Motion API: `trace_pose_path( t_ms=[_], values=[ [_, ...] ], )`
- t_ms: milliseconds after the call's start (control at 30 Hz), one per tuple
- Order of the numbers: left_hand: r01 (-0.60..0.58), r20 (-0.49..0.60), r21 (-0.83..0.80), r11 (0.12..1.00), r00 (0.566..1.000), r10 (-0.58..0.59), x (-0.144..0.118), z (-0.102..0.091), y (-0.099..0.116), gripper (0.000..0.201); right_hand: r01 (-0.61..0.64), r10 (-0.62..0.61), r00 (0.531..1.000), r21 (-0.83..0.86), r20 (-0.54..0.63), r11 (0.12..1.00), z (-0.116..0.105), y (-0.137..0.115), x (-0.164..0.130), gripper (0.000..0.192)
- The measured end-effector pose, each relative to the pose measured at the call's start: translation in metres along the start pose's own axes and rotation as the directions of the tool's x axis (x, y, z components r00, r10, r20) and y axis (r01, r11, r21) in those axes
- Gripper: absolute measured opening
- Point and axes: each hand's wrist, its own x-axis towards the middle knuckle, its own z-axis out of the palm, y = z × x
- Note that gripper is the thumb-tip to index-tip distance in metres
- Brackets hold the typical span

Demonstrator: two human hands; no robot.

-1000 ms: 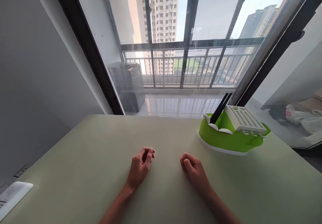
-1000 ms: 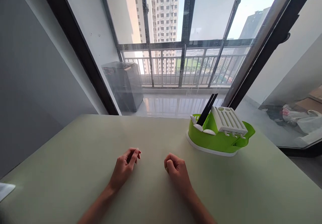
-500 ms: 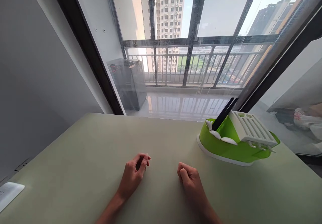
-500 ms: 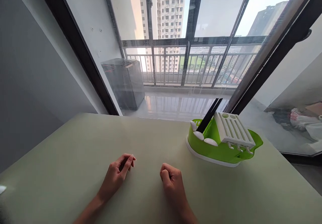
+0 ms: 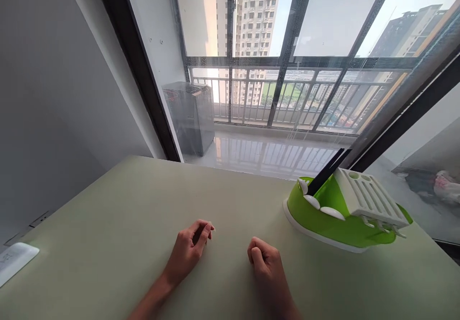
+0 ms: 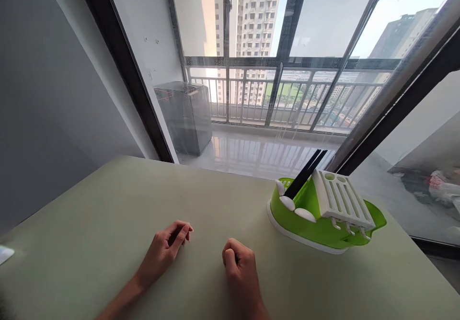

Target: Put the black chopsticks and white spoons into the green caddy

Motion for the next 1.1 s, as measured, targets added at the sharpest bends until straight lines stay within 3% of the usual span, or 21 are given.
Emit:
trace_pose_path(
  t_ms=[1100],
  values=[
    [-0.055, -0.021, 0.067, 0.996, 0.998, 0.057, -0.0004, 0.0012, 0.0048, 0.042, 0.034, -0.033, 0.999, -0.036, 0.007, 0.999, 0.0013, -0.0012, 0.0017, 0.023]
  ],
)
